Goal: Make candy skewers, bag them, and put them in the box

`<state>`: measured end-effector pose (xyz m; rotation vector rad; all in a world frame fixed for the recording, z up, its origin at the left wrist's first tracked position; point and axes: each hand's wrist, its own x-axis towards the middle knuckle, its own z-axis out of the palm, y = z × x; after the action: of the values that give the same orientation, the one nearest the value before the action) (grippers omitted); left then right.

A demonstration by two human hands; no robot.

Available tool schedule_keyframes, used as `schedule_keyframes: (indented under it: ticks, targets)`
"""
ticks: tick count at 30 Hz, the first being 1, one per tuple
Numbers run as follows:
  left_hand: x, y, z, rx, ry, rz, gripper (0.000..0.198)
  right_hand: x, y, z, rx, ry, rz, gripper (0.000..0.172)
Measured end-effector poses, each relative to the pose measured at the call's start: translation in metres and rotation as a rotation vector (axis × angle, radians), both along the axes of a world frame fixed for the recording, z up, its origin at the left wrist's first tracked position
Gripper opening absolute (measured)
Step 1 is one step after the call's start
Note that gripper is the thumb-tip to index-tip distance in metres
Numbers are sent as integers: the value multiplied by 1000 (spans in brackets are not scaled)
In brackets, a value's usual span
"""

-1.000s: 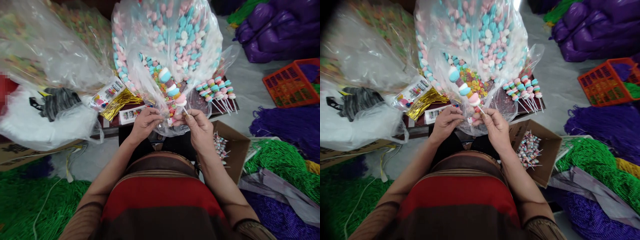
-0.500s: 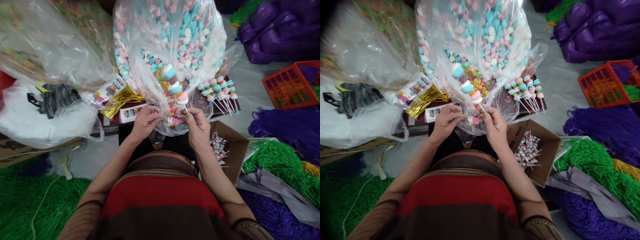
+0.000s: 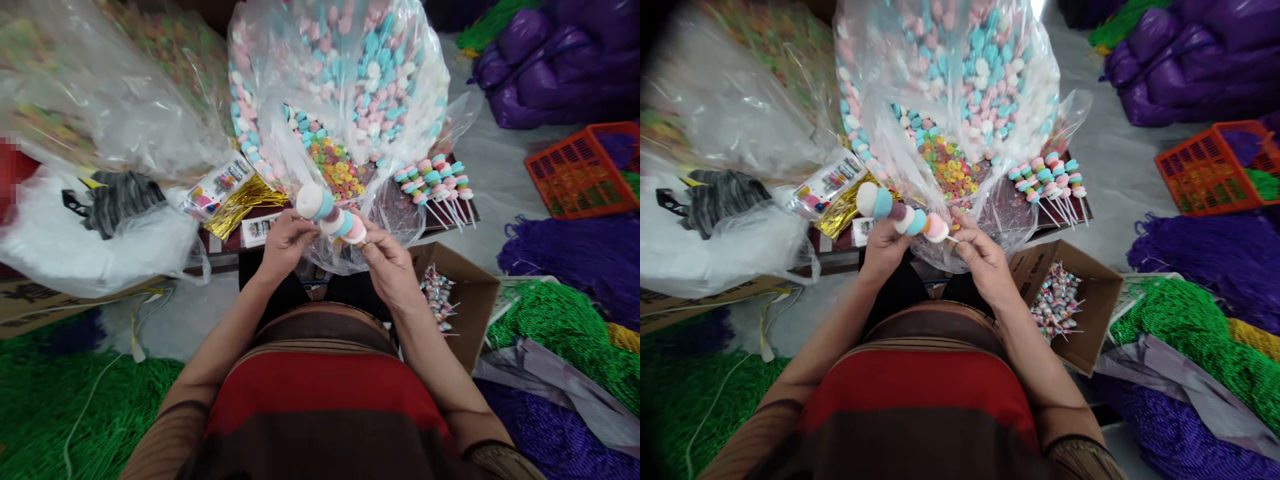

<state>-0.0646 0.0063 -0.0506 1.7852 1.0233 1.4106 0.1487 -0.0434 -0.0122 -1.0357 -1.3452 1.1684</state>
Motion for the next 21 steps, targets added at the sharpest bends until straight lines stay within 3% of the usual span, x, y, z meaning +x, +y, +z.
schedule_keyframes:
  ticks: [9,18,21]
  targets:
    - [-12,0,7,-277,-446,-119,10,45,-12,14,117,-89,-196,10]
    - [-10,3,12,-355,-515,-149,16,69,-21,23,165,-350,-259,8]
    - [-10,4,10,-354,-492,-126,14,73,-22,23,113,-281,-290,8]
